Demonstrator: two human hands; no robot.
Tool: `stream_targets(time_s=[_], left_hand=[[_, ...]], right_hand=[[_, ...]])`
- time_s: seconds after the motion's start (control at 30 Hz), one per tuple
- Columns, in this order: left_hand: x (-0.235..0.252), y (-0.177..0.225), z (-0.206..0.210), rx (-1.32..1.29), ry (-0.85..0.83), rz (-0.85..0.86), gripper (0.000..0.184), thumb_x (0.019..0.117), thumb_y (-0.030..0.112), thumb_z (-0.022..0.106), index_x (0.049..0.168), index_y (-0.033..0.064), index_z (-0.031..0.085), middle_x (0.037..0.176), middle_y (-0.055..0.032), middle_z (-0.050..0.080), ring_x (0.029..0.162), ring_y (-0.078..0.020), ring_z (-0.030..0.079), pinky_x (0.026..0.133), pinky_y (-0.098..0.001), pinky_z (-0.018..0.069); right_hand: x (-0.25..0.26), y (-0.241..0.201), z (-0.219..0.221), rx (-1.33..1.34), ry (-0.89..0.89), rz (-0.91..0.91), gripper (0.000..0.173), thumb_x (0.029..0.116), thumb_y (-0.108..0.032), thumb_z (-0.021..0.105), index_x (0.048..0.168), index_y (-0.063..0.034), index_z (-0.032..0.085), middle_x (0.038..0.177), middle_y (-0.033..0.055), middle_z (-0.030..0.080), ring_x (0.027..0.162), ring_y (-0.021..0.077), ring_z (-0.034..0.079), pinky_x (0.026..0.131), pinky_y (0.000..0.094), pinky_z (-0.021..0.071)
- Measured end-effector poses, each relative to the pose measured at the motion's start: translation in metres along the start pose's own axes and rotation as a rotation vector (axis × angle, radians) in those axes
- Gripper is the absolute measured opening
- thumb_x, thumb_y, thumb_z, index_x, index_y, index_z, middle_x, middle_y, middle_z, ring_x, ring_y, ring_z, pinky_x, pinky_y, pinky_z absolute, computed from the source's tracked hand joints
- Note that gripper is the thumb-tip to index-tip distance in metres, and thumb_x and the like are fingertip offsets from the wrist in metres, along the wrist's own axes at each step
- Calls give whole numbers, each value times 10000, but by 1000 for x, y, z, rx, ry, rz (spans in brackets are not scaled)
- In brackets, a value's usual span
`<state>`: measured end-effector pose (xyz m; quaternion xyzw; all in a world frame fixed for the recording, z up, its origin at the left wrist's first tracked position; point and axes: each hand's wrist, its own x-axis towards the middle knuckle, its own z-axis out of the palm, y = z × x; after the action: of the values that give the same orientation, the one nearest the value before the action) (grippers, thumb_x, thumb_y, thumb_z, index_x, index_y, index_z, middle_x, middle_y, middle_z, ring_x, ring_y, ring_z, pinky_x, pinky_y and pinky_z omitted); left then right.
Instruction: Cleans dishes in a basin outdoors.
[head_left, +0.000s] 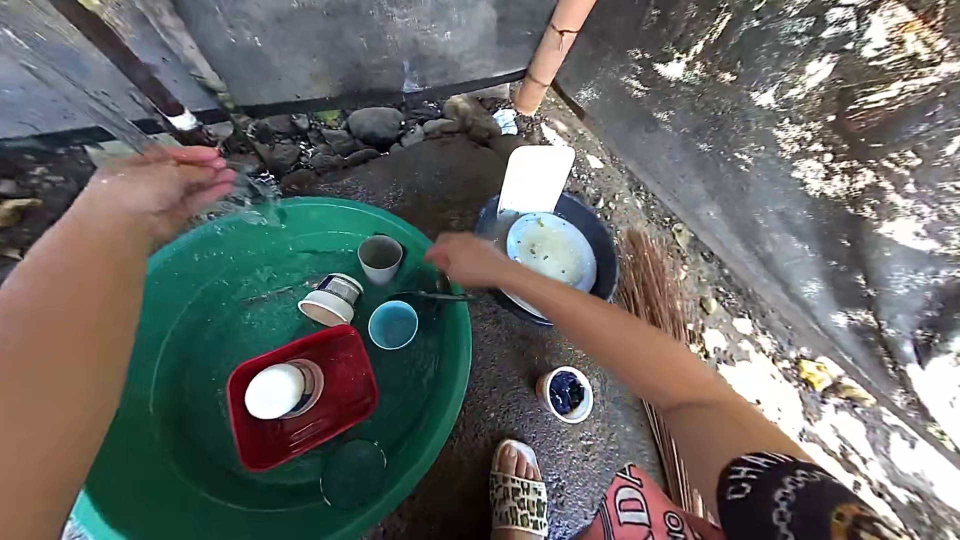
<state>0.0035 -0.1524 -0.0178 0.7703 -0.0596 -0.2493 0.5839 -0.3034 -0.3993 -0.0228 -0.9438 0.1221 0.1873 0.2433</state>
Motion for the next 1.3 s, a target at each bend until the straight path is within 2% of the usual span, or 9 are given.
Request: stream_targets(time_s=[0.23, 0.33, 0.43, 0.5, 0.57, 0.7, 1.0, 1.17, 1.3], left_hand=[[-19, 4, -7, -5, -1, 3, 293, 1003, 13, 577, 1283, 99, 587, 1141, 10, 668, 999, -63, 688, 871, -236, 585], [-26, 5, -8, -9, -4, 3, 282, 1000, 7, 571, 1264, 105, 587, 1140, 13, 657, 1000, -60, 683, 865, -231, 585], [-24, 3, -9, -16, 0, 8, 264, 1005, 6, 566, 1250, 104, 581, 1142, 15, 657, 1006, -61, 685, 867, -234, 588], [-23, 1, -9, -43, 8, 14, 272, 995, -14, 569, 1245, 93, 585, 1140, 10, 667, 1005, -71, 693, 871, -242, 592], [-24, 3, -7, -60, 16, 21, 281, 992, -28, 564, 1247, 86, 581, 1143, 14, 670, 998, -68, 695, 873, -242, 593], [-26, 9, -4, -40, 17, 42, 288, 984, -15, 583, 1254, 84, 603, 1149, 15, 679, 990, -55, 693, 867, -227, 588], [-47, 37, 21, 411, -108, 373, 275, 1011, 146, 621, 1271, 94, 696, 1321, -97, 670, 1194, -184, 643, 1055, -421, 498], [-91, 57, 83, 607, -538, 662, 864, 887, 332, 799, 1607, 176, 348, 1583, -90, 460, 1450, -226, 453, 1191, -469, 389], [-118, 59, 100, 554, -477, 617, 352, 992, 240, 689, 1290, 56, 654, 1157, -149, 707, 1072, -231, 689, 995, -514, 525]], right_hand=[[-54, 139, -22, -183, -64, 851, 338, 957, -233, 650, 1112, 63, 701, 1214, 317, 658, 1156, 512, 615, 878, 756, 459], [-69, 198, 27, 2, -78, 1003, 562, 1034, -374, 579, 1279, 130, 602, 1364, 360, 564, 1290, 505, 547, 1019, 711, 429], [-72, 206, 53, 294, 310, 1265, 970, 901, -305, 746, 1565, 92, 161, 1442, 385, 453, 1291, 486, 551, 1017, 592, 507], [-76, 205, 49, 312, 367, 1296, 917, 859, -283, 793, 1508, 117, 283, 1413, 361, 493, 1273, 458, 573, 1008, 568, 518], [-85, 204, 33, 312, 432, 1272, 748, 825, -252, 823, 1367, 139, 486, 1374, 353, 539, 1269, 471, 569, 1013, 611, 497], [-97, 199, -13, 212, 615, 1184, 837, 852, -188, 772, 1520, 47, 327, 1335, 360, 564, 1204, 506, 606, 948, 653, 513], [-107, 69, -113, -298, 837, 522, 434, 814, 90, 587, 1236, -8, 609, 1166, 316, 663, 1020, 570, 648, 741, 751, 477], [-87, -25, -115, -322, 925, 59, 297, 913, 46, 547, 1167, -52, 666, 1091, 204, 718, 945, 429, 714, 725, 641, 541], [-56, -54, -95, -124, 867, -266, 216, 930, -20, 630, 1139, -42, 683, 1004, 145, 738, 868, 318, 733, 716, 528, 579]])
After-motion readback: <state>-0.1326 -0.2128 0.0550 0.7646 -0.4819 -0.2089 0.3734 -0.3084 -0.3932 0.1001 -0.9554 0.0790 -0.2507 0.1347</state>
